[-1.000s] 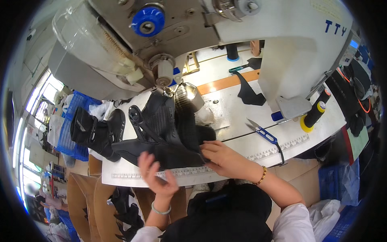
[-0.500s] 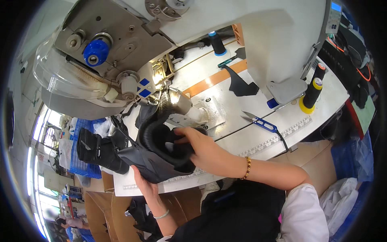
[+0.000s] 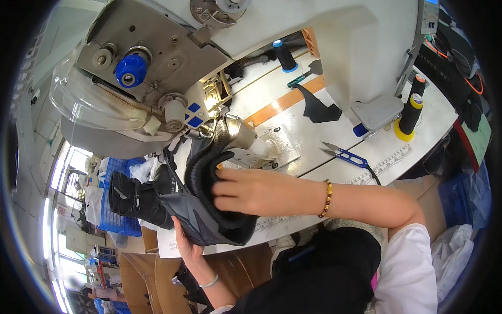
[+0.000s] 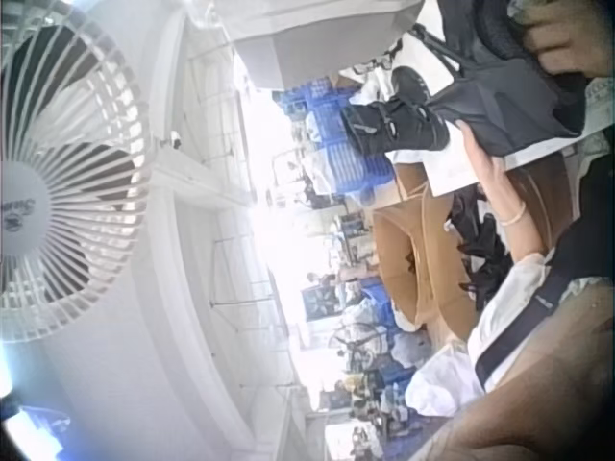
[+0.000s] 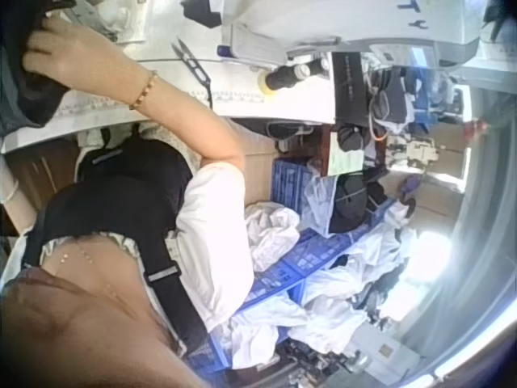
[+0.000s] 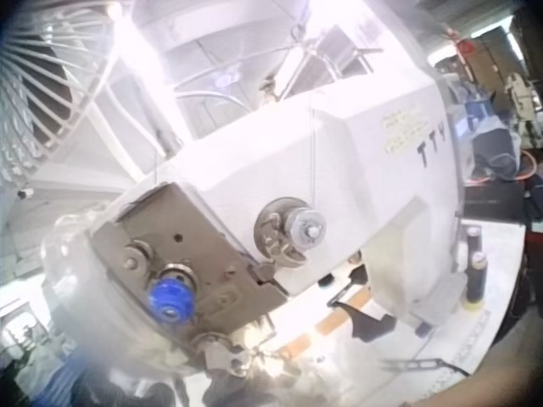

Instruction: The person positions and stitches boot upper components together using a sewing machine, guiding the material by hand. They trim loose threads using snips and sew the remaining boot sections together.

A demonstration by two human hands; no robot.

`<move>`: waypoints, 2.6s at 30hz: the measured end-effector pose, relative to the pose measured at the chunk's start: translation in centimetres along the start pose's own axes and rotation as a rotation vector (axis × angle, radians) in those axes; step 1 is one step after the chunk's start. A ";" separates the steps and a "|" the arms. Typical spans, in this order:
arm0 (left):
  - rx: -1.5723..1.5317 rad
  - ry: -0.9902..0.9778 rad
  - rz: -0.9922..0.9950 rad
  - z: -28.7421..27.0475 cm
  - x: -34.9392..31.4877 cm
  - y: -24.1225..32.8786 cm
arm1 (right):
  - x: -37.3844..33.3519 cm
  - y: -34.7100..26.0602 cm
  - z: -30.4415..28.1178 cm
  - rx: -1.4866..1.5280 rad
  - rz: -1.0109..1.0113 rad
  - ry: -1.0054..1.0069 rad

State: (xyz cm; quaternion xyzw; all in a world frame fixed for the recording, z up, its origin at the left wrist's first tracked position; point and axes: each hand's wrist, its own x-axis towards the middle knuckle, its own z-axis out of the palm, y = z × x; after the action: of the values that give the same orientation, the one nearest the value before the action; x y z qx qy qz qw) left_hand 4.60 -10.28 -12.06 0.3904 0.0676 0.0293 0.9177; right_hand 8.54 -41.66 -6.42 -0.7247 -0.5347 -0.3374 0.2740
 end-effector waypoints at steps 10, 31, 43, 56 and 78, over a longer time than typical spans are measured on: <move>-0.192 -0.071 -0.026 -1.0 0.3 -1.4 | -1.2 -2.9 -3.0 0.366 0.714 -0.313; -0.118 0.072 0.034 -4.6 1.3 -4.0 | 2.9 2.5 6.0 1.760 1.110 -0.366; -0.049 0.152 0.073 -4.3 2.0 -4.0 | -5.5 1.5 1.8 1.220 1.055 -0.475; 1.250 0.500 1.443 0.6 -3.4 -4.1 | -4.9 -4.3 0.9 0.665 0.804 -0.253; 2.009 -0.464 1.241 8.6 -3.4 -6.5 | -5.6 -2.7 1.9 0.764 0.462 -0.129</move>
State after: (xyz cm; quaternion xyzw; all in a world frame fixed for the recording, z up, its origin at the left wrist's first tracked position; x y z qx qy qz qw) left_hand 2.47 -21.30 -10.45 0.8930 -0.3059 0.3294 0.0238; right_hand 5.22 -42.84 -11.89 -0.6913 -0.4612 0.0000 0.5563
